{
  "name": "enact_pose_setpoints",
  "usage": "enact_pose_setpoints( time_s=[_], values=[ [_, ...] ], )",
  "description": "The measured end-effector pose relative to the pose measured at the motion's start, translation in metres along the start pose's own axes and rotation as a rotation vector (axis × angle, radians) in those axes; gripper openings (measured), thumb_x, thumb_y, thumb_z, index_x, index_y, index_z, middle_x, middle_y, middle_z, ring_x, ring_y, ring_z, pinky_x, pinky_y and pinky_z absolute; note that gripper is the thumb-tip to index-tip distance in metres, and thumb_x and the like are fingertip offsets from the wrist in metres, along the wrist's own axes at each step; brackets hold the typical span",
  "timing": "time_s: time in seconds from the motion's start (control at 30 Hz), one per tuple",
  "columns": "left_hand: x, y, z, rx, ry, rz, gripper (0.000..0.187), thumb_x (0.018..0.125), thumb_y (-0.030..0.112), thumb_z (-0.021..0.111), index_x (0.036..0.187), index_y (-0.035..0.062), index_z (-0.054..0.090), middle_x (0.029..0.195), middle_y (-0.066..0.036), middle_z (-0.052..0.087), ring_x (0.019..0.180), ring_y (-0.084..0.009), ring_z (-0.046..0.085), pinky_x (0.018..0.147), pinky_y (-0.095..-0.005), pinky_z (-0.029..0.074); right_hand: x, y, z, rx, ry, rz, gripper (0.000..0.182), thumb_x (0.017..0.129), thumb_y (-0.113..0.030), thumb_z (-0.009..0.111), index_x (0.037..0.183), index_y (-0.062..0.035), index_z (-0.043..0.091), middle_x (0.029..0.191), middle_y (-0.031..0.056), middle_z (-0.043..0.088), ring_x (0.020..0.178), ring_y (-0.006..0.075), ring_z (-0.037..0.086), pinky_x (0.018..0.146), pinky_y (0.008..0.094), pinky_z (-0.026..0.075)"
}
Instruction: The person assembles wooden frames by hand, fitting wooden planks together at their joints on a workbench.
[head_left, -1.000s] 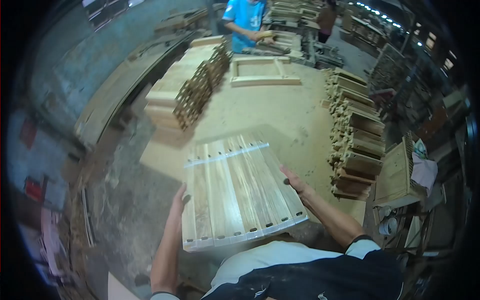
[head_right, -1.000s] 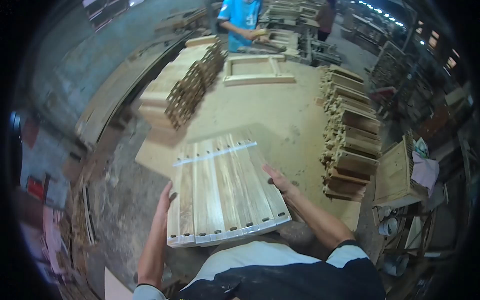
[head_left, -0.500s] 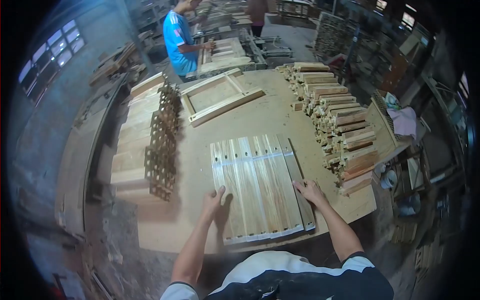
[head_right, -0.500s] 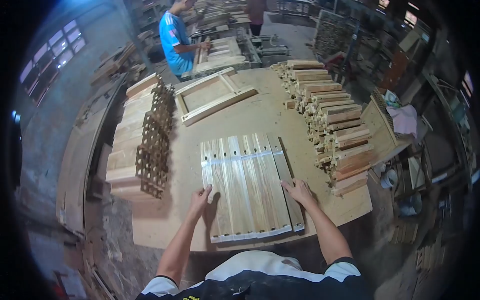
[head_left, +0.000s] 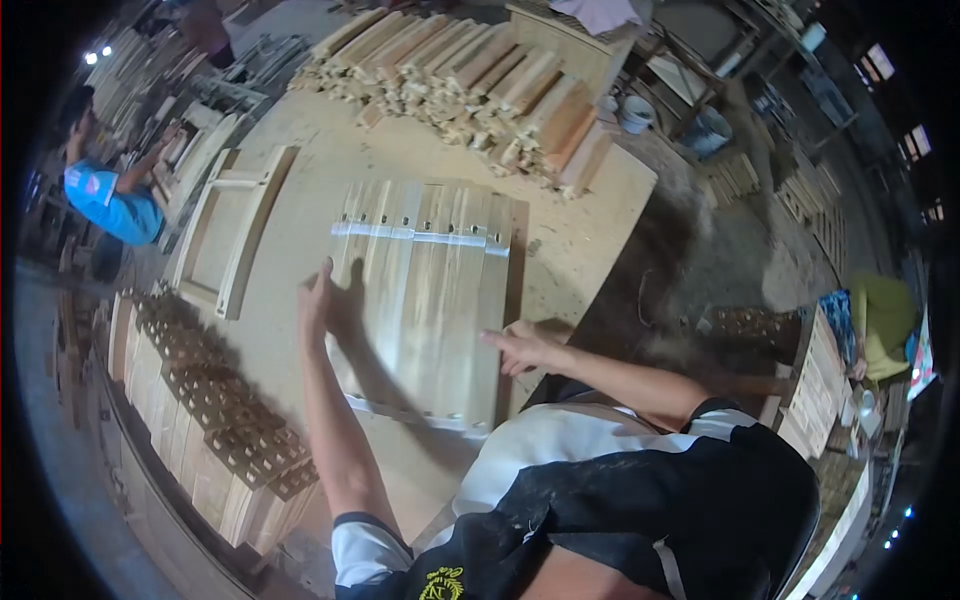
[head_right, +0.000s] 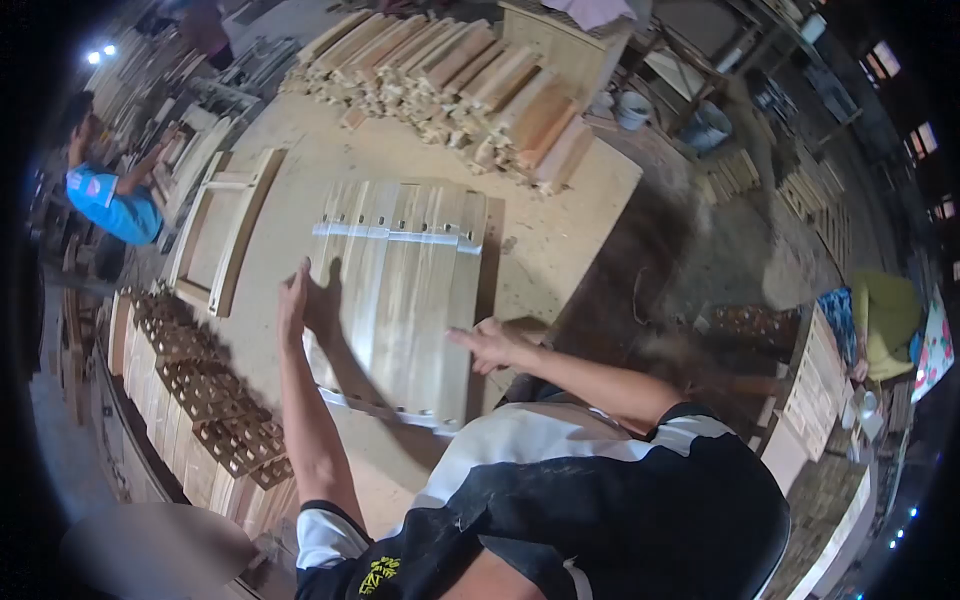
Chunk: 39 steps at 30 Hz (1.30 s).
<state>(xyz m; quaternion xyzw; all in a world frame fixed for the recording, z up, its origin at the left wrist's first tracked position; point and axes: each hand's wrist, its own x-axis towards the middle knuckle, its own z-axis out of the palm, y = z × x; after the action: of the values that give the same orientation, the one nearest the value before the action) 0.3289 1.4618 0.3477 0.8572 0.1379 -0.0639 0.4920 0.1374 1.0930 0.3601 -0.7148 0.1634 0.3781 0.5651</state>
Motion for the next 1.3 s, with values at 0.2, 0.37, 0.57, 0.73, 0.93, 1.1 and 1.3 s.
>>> enact_pose_setpoints(
  time_s=[0.2,0.37,0.57,0.73,0.93,1.1,1.3],
  values=[
    [0.026,0.045,0.036,0.274,-0.006,0.173,0.072,0.085,0.058,0.064,0.121,-0.0053,0.064,0.108,-0.029,0.067,0.108,-0.0411,0.063,0.094,-0.0409,0.048,-0.020,0.003,0.023,0.129,-0.290,0.037,0.082,0.090,-0.064,0.058,0.119,0.0132,0.056,0.109,0.0268,0.064,0.096,0.0308,0.068,0.073,0.0359,0.057],
    [-0.031,0.051,0.044,0.418,0.442,0.344,0.076,0.085,0.055,0.066,0.136,-0.0010,0.054,0.132,-0.031,0.054,0.125,-0.0425,0.052,0.104,-0.0463,0.041,-0.016,-0.004,-0.051,-0.003,-0.263,-0.179,0.052,0.093,-0.048,0.064,0.114,0.0001,0.062,0.097,0.0096,0.065,0.084,0.0172,0.064,0.071,0.0300,0.055],
    [-0.224,0.019,0.088,0.109,0.605,0.436,0.051,0.084,0.014,0.072,0.130,-0.0036,0.056,0.129,-0.024,0.058,0.122,-0.0364,0.053,0.105,-0.0437,0.039,-0.010,-0.054,-0.182,0.194,0.065,-0.351,0.032,0.095,-0.035,0.065,0.107,-0.0057,0.065,0.087,0.0045,0.067,0.074,0.0135,0.065,0.067,0.0280,0.055],
    [-0.357,0.028,0.147,-0.006,0.668,0.183,0.046,0.084,0.006,0.071,0.127,-0.0031,0.058,0.133,-0.022,0.054,0.126,-0.0359,0.050,0.107,-0.0438,0.038,0.050,-0.203,-0.241,0.121,0.267,-0.673,0.032,0.093,-0.036,0.067,0.078,-0.0076,0.063,0.065,0.0033,0.064,0.058,0.0116,0.062,0.053,0.0277,0.050],
    [-0.373,0.056,0.163,0.101,0.736,0.181,0.045,0.084,0.007,0.072,0.126,-0.0019,0.059,0.134,-0.024,0.053,0.127,-0.0375,0.050,0.106,-0.0447,0.039,0.149,-0.350,-0.265,0.330,0.596,-0.496,0.048,0.082,-0.035,0.077,0.091,0.0090,0.061,0.077,0.0179,0.068,0.061,0.0239,0.069,0.050,0.0348,0.059],
    [-0.385,0.067,0.176,0.098,0.839,0.146,0.047,0.081,0.006,0.073,0.125,-0.0021,0.059,0.134,-0.024,0.053,0.125,-0.0381,0.051,0.104,-0.0447,0.041,0.206,-0.368,-0.274,0.457,0.514,-0.505,0.042,0.081,-0.032,0.077,0.097,0.0040,0.061,0.083,0.0181,0.068,0.063,0.0241,0.069,0.052,0.0353,0.060],
    [-0.391,0.059,0.197,-0.204,0.767,-0.062,0.041,0.083,0.004,0.071,0.122,-0.0034,0.062,0.112,-0.018,0.067,0.106,-0.0286,0.064,0.094,-0.0375,0.049,0.071,-0.267,-0.203,0.441,-0.024,-1.069,0.024,0.093,-0.023,0.062,0.094,0.0010,0.062,0.085,0.0109,0.068,0.069,0.0196,0.068,0.065,0.0335,0.058]
  ],
)
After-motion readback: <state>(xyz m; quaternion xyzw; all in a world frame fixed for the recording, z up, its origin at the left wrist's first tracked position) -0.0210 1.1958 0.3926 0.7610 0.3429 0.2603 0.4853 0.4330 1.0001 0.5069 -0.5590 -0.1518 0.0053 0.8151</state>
